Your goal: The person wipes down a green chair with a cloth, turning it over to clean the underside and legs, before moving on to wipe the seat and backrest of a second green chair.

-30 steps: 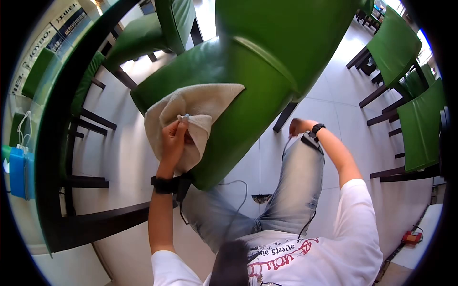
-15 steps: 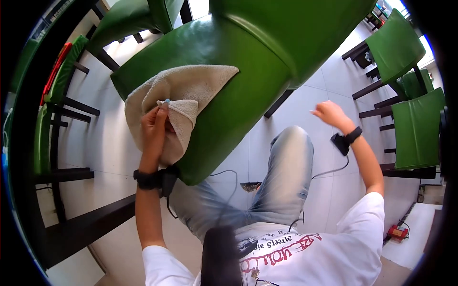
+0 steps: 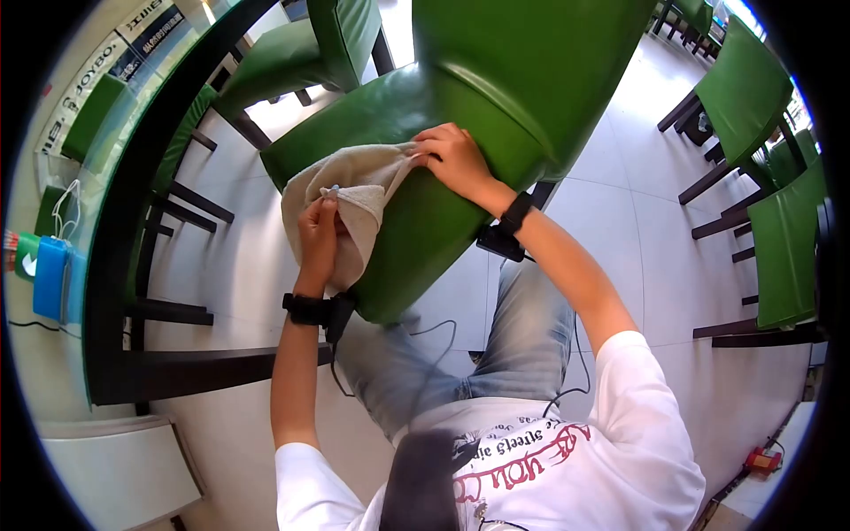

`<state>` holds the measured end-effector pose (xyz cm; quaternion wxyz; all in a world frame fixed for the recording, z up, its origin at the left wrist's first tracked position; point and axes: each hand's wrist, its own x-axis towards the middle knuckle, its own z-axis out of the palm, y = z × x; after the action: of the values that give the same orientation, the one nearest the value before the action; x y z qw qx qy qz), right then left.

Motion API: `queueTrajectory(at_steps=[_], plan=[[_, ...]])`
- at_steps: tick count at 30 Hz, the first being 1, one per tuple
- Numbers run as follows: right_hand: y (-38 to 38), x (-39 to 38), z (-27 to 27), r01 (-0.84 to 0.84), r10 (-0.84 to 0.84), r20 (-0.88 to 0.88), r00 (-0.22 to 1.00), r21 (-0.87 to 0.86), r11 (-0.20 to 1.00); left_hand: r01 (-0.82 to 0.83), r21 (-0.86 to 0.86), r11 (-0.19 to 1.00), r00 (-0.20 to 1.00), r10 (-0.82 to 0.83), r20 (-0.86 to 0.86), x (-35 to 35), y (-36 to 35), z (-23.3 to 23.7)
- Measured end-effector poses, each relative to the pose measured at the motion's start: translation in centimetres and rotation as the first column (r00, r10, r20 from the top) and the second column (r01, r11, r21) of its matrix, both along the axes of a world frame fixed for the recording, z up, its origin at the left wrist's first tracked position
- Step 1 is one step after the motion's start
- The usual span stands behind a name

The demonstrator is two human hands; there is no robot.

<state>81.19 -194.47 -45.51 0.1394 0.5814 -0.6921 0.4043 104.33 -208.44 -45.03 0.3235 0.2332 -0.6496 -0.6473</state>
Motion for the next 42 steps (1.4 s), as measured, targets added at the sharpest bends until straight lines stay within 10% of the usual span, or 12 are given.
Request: queueTrajectory(at_steps=[6, 8, 10, 12, 19, 26, 31, 35, 42], plan=[[5.9, 0.2, 8.2, 0.119, -0.013, 0.292, 0.956, -0.346, 0.931, -0.401, -0.553, 0.730, 0.913, 0.366, -0.178, 6.9, -2.6, 4.1], [8.9, 0.9, 12.3, 0.220, -0.135, 0.225, 0.965, -0.416, 0.882, -0.572, -0.512, 0.641, 0.820, 0.445, -0.359, 9.8, -2.6, 7.4], [11.2, 1.3, 17.4, -0.021, 0.052, 0.027, 0.998, -0.657, 0.754, -0.685, -0.181, 0.706, 0.657, 0.491, -0.572, 10.6, 0.3, 14.6], [12.7, 1.0, 19.8, 0.064, -0.169, -0.113, 0.979, -0.617, 0.784, -0.734, -0.123, 0.668, 0.584, 0.529, -0.616, 10.6, 0.8, 17.3], [10.4, -2.7, 21.3, 0.171, -0.211, -0.105, 0.972, -0.304, 0.937, -0.378, -0.590, 0.713, 0.925, 0.307, -0.222, 8.1, -5.5, 18.0], [6.2, -7.4, 17.3, 0.232, -0.233, -0.099, 0.968, -0.020, 0.973, -0.250, -0.531, 0.810, 0.967, 0.234, -0.099, 1.6, -10.9, 13.1], [11.2, -3.9, 9.3, 0.018, 0.061, -0.373, 0.926, 0.203, 0.979, -0.082, -0.653, 0.753, 0.970, 0.210, 0.120, 7.5, -8.6, 4.7], [16.2, -0.4, 4.4, -0.161, 0.232, -0.252, 0.940, 0.270, 0.949, 0.253, -0.169, 0.953, 0.946, -0.207, 0.249, 11.3, -2.6, 1.7], [11.5, 4.1, 2.0, -0.019, 0.097, -0.281, 0.955, 0.268, 0.963, 0.216, -0.825, 0.522, 0.931, 0.144, 0.335, 6.6, 2.6, 1.7]])
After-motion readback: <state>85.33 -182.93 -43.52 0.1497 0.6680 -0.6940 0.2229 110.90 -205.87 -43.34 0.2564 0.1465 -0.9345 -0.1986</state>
